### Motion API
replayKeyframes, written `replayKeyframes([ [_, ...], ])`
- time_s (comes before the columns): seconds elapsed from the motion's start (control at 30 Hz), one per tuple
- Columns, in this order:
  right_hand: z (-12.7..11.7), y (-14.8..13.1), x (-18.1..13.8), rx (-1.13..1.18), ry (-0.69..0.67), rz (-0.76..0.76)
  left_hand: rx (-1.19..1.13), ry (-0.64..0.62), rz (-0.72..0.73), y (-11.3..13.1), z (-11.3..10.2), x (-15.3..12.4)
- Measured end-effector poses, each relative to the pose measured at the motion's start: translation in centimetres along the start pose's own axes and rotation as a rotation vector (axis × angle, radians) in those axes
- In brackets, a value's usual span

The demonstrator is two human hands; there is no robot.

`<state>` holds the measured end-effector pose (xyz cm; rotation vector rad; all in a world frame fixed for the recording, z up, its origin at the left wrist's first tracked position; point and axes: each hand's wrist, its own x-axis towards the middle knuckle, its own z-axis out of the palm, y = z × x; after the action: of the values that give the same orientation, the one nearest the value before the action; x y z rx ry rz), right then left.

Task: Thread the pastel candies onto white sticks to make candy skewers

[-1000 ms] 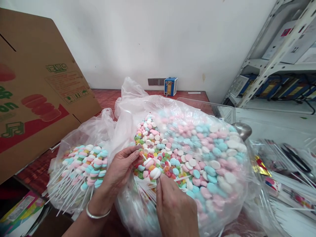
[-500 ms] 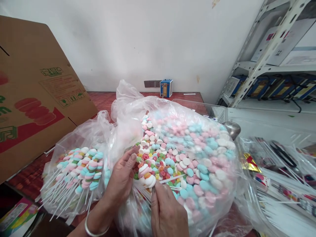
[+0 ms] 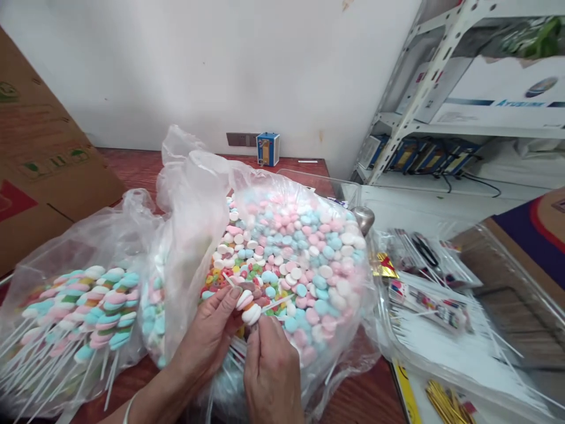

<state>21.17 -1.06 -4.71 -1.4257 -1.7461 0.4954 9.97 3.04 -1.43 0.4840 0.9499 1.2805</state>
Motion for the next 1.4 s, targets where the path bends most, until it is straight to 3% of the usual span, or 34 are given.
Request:
replayKeyframes([
  [0.13,-0.6,-0.4,1.0,-0.031,-0.054,0.004,0.119,-0.012,0.026,-0.6,-0.2,0.4],
  [0.3,-3.6,0.9,3.9,-0.151,-0.050,0.159,0.318,-0.134,0.076,-0.3,0.1,1.9],
  [0.4,-5.4,2.3,5.7,-0.379,-0.050,0.257,0.799,-0.269,0.315,0.4,1.2,3.3],
  [0.5,-5.8,2.9,6.7,-0.439,-0.073,0.282,1.278,-0.374,0.589,0.5,2.9,5.1],
  [0.6,-5.0,2.9,7.0,-0.456,-0.069,0.307,1.453,-0.383,0.633,-0.2,4.3,7.0],
  [0.8,-4.3,3.4,6.9,-0.310,0.013,0.353,1.426,-0.276,0.602,-1.4,5.1,9.1],
  [0.97,-5.3,4.8,6.3,0.079,0.128,0.344,1.378,-0.278,0.599,-1.9,4.6,9.1],
  [1.13,-6.0,5.5,5.8,0.567,0.190,0.386,1.314,-0.307,0.605,-2.0,4.5,8.5],
  [1.3,-6.7,3.8,5.1,0.882,0.173,0.472,1.182,-0.288,0.530,-1.0,4.4,6.6],
  [1.4,-6.7,2.5,4.4,0.982,0.127,0.486,0.915,-0.343,0.408,-0.7,4.1,4.7],
])
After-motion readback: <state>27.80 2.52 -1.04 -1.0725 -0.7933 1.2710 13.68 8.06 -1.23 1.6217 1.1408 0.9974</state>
